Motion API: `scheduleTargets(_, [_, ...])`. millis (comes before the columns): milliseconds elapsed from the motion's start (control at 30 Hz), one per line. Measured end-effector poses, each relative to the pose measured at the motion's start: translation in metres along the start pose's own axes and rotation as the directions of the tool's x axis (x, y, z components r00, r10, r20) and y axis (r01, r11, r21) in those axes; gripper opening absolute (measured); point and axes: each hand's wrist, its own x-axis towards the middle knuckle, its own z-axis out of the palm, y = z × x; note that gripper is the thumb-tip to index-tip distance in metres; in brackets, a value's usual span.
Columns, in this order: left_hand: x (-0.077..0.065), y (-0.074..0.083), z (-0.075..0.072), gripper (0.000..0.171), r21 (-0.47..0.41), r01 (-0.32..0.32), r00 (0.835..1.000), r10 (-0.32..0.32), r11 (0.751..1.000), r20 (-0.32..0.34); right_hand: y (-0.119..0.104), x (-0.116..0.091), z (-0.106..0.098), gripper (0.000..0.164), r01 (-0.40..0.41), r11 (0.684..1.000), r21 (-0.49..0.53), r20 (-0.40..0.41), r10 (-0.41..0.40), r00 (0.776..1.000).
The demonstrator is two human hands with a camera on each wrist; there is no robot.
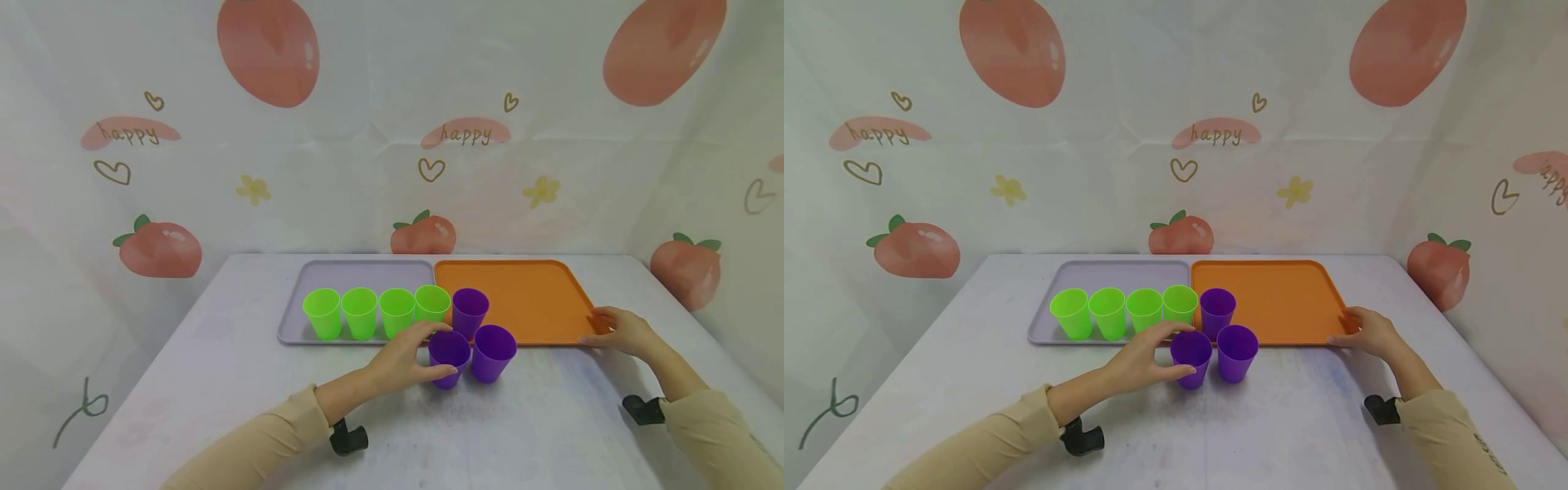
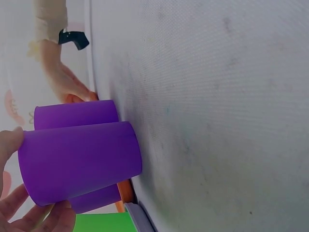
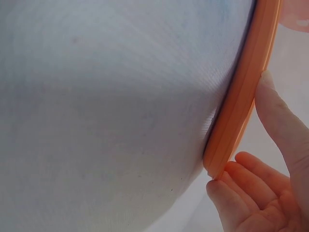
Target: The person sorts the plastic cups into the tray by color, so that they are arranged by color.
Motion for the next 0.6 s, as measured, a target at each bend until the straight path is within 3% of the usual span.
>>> scheduleTargets(600, [0.0015, 0.005, -0.0056, 0.05, -0.005, 0.01, 1.0, -0.01, 1.0, 0.003, -0.0021, -0.0015, -0.0015, 0.096, -0.009, 1.0, 0.003, 0.009, 0.009, 1.0])
